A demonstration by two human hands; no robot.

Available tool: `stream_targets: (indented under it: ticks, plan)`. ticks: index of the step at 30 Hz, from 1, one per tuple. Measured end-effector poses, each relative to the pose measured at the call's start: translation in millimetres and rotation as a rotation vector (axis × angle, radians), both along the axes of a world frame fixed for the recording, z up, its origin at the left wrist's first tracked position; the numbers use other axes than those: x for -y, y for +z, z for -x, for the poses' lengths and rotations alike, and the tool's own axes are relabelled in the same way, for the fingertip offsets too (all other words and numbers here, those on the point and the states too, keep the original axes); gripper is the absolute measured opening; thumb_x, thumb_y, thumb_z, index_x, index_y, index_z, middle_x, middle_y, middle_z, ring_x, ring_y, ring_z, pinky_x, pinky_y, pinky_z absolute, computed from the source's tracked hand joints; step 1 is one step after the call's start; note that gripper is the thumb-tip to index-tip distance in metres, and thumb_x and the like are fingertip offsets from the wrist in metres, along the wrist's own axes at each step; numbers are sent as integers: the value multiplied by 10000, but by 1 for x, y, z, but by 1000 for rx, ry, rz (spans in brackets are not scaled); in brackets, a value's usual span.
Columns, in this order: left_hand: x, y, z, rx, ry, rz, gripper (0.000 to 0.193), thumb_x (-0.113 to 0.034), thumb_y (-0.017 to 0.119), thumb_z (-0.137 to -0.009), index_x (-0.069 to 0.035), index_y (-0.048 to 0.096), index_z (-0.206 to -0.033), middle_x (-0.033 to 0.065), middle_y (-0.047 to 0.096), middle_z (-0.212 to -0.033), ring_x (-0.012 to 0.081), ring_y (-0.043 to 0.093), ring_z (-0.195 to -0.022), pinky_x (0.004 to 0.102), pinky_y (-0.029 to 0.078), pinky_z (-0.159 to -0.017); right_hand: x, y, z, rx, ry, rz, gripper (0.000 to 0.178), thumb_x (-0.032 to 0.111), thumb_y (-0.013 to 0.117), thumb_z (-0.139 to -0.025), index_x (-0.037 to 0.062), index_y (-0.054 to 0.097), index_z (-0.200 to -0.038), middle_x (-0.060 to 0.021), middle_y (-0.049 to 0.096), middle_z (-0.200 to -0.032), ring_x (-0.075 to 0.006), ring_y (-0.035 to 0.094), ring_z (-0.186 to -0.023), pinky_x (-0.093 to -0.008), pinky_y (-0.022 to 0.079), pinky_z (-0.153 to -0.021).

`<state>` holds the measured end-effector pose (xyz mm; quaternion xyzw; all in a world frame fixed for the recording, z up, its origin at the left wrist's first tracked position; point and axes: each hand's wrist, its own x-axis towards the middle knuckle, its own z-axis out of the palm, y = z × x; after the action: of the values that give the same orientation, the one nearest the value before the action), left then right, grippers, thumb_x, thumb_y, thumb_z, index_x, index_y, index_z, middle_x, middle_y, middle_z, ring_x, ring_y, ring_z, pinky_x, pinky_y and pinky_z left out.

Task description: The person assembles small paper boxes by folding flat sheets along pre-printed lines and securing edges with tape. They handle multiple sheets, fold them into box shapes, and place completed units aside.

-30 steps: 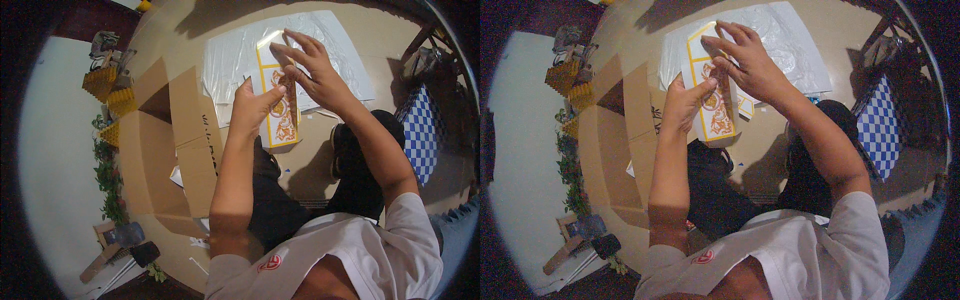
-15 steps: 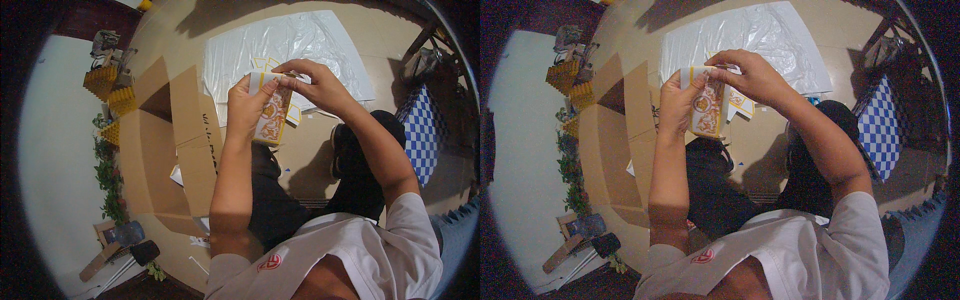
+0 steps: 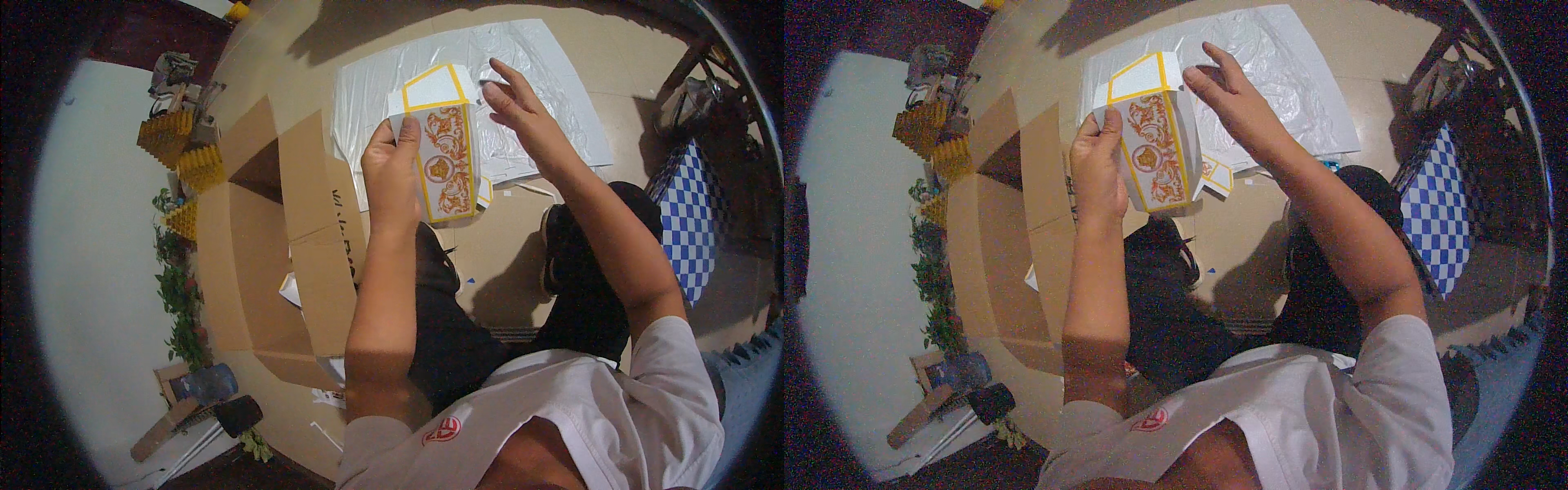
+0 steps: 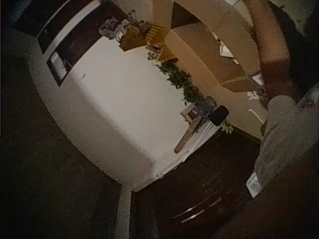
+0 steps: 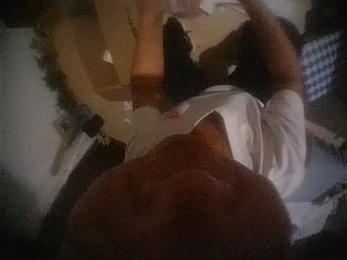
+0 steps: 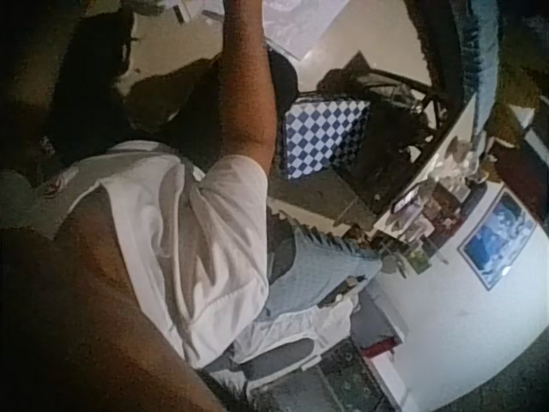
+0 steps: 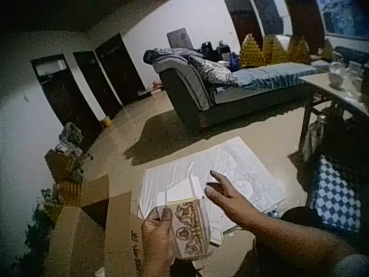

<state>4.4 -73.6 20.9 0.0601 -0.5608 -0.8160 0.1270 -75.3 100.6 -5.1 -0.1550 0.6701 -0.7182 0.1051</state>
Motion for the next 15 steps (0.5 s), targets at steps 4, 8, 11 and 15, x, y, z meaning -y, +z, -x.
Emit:
stream_targets:
  ticks: [4, 8, 11, 15]
  plan:
    - [-1, -1, -1, 24, -4, -90, 261, -210, 606, -937, -8, 590, -1102, 85, 668, -1009, 143, 637, -879, 284, 497, -807, 1, 2, -4, 167, 95, 105, 664, 476, 538, -928, 61, 375, -1420, -182, 465, -1355, -272, 447, -1265, -394, 362, -1048]
    - [-2, -2, 1, 33, -6, -117, 247, -221, 588, -949, -9, 596, -1076, 79, 669, -986, 136, 637, -873, 277, 494, -801, 1, -4, 1, 153, 91, 81, 653, 467, 554, -922, 41, 406, -1394, -175, 463, -1356, -258, 473, -1223, -390, 364, -1038]
    - [-3, 1, -1, 46, -32, -144, 240, -224, 579, -954, -9, 600, -1060, 76, 667, -995, 133, 631, -892, 282, 492, -809, 2, -3, 0, 162, -1, 21, 635, 452, 565, -920, 49, 416, -1388, -177, 463, -1351, -252, 486, -1198, -373, 366, -1031]
    - [-1, -5, 6, 29, 52, -143, 233, -212, 568, -958, -1, 600, -1051, 88, 662, -1006, 155, 632, -912, 299, 495, -829, 1, -14, 5, -111, -101, -123, 670, 473, 578, -907, 72, 391, -1410, -201, 462, -1345, -294, 460, -1236, -380, 368, -1024]
